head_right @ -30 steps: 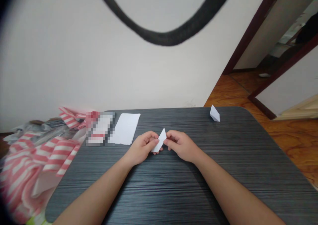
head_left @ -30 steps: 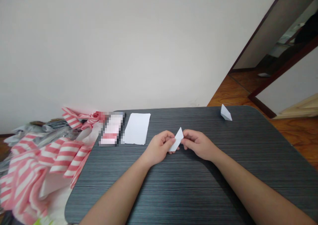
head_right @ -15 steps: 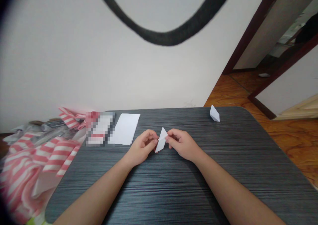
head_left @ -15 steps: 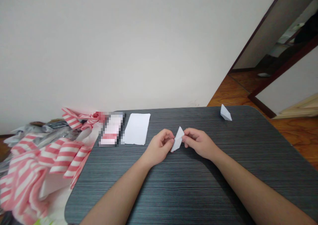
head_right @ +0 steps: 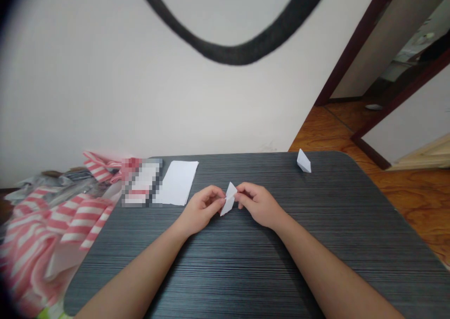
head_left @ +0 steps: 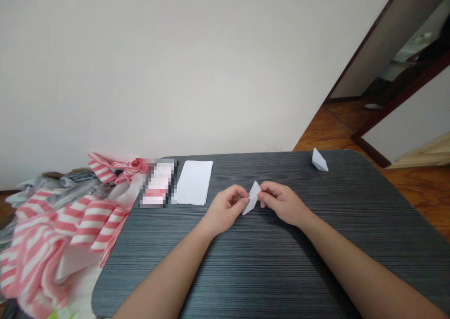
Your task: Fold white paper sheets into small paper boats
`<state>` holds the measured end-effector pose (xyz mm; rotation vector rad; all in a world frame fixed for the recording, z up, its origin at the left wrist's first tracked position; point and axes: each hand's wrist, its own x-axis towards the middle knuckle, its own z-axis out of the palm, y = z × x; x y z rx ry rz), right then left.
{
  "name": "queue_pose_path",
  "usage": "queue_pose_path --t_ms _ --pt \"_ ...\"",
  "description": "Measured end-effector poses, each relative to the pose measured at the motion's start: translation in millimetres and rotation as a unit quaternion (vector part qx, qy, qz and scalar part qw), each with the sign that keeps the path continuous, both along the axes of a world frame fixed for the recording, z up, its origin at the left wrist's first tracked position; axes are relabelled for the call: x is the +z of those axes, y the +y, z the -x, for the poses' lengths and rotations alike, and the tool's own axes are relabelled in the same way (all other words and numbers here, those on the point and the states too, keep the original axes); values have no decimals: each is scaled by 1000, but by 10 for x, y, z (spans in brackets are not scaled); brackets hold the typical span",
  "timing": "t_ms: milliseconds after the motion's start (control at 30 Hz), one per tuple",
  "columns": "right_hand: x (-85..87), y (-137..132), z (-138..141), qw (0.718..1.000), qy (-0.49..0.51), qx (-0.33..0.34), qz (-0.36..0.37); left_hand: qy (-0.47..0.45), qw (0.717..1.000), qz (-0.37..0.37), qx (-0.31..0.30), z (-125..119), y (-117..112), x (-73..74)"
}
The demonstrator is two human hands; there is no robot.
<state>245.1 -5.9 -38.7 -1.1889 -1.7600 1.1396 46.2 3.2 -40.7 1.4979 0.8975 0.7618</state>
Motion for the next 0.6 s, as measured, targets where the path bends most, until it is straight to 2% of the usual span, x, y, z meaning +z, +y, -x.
queue_pose_path --t_ms 200,333,600 --pt "1 -11 -5 1000 0 8 8 48 998 -33 3 -3 0 49" --pt "19 -16 6 1000 11 15 22 56 997 -47 -17 -1 -2 44" --pt "20 -19 27 999 20 31 29 4 1000 28 -13 -5 31 2"
